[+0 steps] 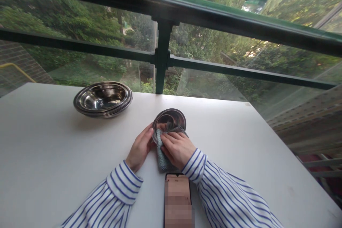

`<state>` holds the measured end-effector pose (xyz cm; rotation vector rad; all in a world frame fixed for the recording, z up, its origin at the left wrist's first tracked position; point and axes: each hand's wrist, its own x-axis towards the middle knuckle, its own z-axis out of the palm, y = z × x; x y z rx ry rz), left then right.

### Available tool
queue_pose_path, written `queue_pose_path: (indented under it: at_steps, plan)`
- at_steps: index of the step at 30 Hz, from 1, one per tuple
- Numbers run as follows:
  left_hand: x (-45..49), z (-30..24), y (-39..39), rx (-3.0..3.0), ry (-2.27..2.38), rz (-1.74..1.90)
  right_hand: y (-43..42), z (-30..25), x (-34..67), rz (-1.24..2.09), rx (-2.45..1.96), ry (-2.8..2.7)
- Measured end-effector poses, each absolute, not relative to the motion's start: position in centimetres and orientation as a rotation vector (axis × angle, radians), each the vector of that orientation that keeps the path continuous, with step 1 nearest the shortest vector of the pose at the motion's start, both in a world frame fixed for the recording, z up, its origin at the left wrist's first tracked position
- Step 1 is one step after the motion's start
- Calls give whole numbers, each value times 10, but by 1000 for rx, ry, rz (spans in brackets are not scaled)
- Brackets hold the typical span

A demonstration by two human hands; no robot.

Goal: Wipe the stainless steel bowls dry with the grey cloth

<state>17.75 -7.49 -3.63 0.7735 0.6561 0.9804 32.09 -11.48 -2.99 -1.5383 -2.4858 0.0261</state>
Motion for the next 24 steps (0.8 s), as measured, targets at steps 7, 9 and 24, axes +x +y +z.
queue_pose_path:
  at_steps: [7, 9, 24]
  plan:
    - [179, -46, -74, 810, 681, 1001, -114, -32, 318, 84, -1540, -2464]
    - [179, -47, -75, 788, 698, 1013, -114, -32, 317, 88, -1535, -2457]
    - [178, -56, -69, 996, 887, 1117, -117, -19, 326, 8, -1580, -2557]
